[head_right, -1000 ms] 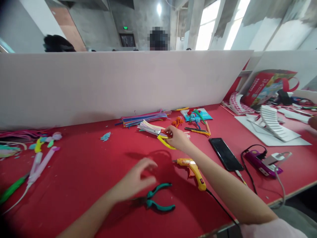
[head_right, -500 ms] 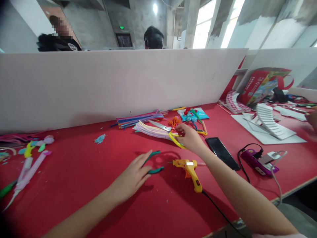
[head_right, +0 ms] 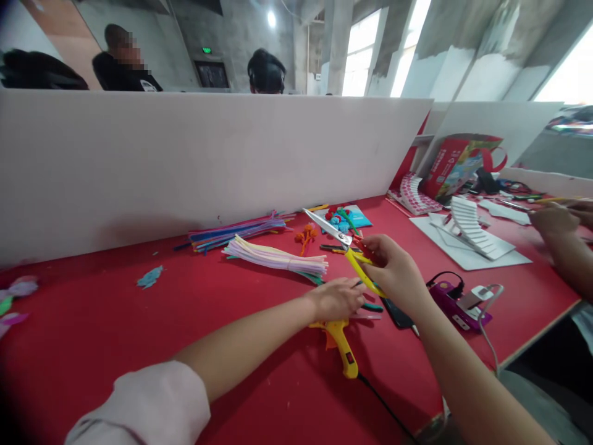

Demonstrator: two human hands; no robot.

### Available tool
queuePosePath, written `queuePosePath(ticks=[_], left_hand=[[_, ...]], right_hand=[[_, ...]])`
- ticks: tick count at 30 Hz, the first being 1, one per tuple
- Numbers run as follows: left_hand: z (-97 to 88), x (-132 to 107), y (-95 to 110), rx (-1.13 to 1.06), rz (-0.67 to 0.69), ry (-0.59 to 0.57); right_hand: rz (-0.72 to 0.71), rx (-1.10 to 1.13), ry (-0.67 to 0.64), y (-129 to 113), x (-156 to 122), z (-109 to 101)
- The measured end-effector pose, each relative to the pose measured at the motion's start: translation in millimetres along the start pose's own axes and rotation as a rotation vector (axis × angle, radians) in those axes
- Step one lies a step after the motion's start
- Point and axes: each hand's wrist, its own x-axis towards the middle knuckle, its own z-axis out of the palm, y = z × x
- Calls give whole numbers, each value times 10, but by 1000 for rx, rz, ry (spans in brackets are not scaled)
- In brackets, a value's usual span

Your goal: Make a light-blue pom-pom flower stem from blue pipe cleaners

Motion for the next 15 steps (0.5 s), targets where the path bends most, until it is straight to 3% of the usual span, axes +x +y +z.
queuePosePath(ticks=[5,9,12,15], left_hand=[[120,-148,-266,-50,-274,-77],[100,-251,-445,-88,-457,-85],[-7,-344,-479,-147,-477,-58],[-163,-595,-580,-205,-477,-20]], right_hand=[[15,4,-3,113,18,212],[9,0,-29,96,85,398],[-8,-33,-66,100,125,463],[-8,-82,-101,157,146,443]])
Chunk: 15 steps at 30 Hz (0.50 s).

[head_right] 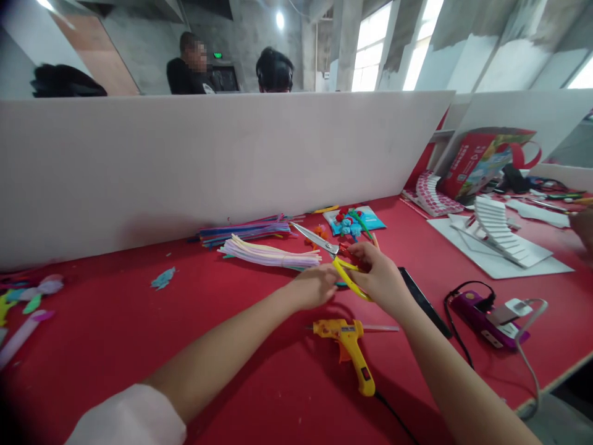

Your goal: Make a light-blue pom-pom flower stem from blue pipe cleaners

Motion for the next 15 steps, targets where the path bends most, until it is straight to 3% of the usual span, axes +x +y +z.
queuePosePath(ticks=[5,7,11,14,15], left_hand=[[-231,-458,-680,12,-307,126],[-263,-586,-878,-6,-347,125],[-451,-749,-977,-87,-362,141],[-781,-984,-947,-169,-414,205],[-897,-1102,-932,-204,-439,234]], right_hand=[[-28,-98,-45,75,-14,-73],[-39,-97,-99,33,-28,-85],[-70,-109,-340,-126,-109,-119],[-95,-107,-547,-188,-188,-96],[-102,-130,-533,-189,-197,-50]])
